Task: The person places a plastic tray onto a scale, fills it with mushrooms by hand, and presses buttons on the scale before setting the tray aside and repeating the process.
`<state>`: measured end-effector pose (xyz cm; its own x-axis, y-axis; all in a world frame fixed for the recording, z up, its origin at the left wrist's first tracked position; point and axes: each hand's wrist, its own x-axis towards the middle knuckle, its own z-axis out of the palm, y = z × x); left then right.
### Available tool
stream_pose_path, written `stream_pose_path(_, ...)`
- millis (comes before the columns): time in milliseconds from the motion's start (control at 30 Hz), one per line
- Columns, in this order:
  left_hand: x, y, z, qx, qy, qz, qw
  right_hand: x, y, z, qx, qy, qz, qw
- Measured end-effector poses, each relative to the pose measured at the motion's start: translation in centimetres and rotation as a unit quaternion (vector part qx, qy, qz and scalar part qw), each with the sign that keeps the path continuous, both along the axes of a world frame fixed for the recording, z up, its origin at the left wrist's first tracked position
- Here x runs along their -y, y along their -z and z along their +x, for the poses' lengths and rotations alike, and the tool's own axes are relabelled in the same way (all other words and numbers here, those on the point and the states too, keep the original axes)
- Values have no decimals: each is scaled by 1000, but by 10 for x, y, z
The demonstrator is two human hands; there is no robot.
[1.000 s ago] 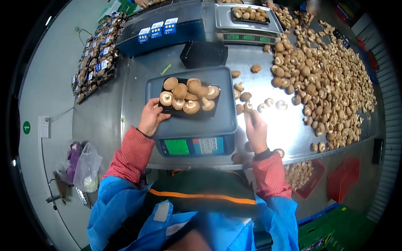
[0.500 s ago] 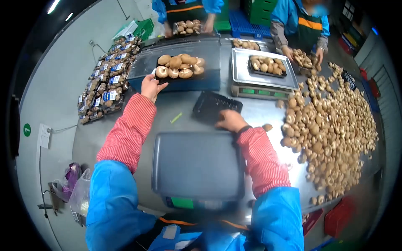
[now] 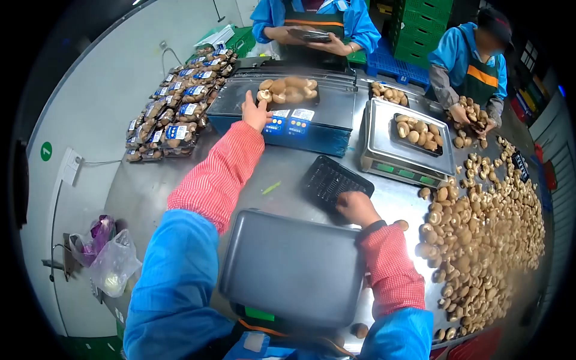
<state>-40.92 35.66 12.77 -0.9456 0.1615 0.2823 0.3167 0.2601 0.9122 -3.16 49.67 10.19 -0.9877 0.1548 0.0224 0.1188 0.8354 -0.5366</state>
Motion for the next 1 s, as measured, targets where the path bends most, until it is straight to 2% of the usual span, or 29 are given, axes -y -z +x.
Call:
stream_pose_path(33,8,-25,33,-18,-22,-6,1000,0,-1,3,-25,-2,24,999)
stream_pose_path(67,18,-44,62,0,31,22,999,6,-15,7,-25,14,39,999)
stream_pose_path(100,27,-56,87,20,90,49,995,12,-23,9,-127,20,62,990)
stream_pose_path(167,45,-60,129,148,219,50,963,30,-57,24,-253,45,90,962)
stream_pose_path(200,51,-70,162,207,236,51,948,43,-74,39,-275,55,89,956)
stream_pose_path(233,60,-79,195,268,252,47,929,58,-85,53,-294,66,86,950)
stream_pose_path(300,73,-79,255,407,360,59,837,101,-84,104,-278,82,119,950)
stream_pose_path(333,73,-92,279,407,394,42,823,115,-86,122,-258,92,121,954)
stream_pose_path(367,66,-72,290,321,445,33,835,126,-83,139,-251,100,111,956)
stream_pose_path(433,57,-71,320,323,456,-36,829,138,-90,179,-218,121,55,967)
stream_pose_path(500,45,-70,349,324,509,-61,795,139,-95,221,-243,244,89,935)
stream_pose_path(567,31,-46,372,143,611,-168,760,136,-104,266,-218,371,130,893)
stream_pose_path(600,24,-57,399,168,652,-188,715,133,-100,286,-196,405,61,891)
stream_pose_path(633,15,-35,418,129,688,-191,688,129,-92,306,-177,433,-8,884)
stream_pose_path(667,7,-17,436,112,730,-186,648,121,-80,328,-82,422,-152,890)
stream_pose_path(700,-3,-21,460,94,770,-179,606,114,-67,349,-124,368,-339,857)
stream_pose_path(767,-26,-26,492,74,773,-207,595,112,-35,386,-103,440,-428,783)
stream_pose_path(800,-38,-32,502,65,774,-221,590,107,-30,403,-148,500,-432,736)
stream_pose_path(833,-51,-67,512,220,714,-294,596,102,-23,421,-189,556,-434,683)
stream_pose_path(900,-99,-5,495,93,690,-247,674,82,23,470,-234,624,-330,668)
stream_pose_path(967,-140,20,473,89,645,-276,707,72,8,485,-110,702,-77,699)
stream_pose_path(1000,-160,38,462,82,638,-274,715,67,6,486,-59,717,-18,694)
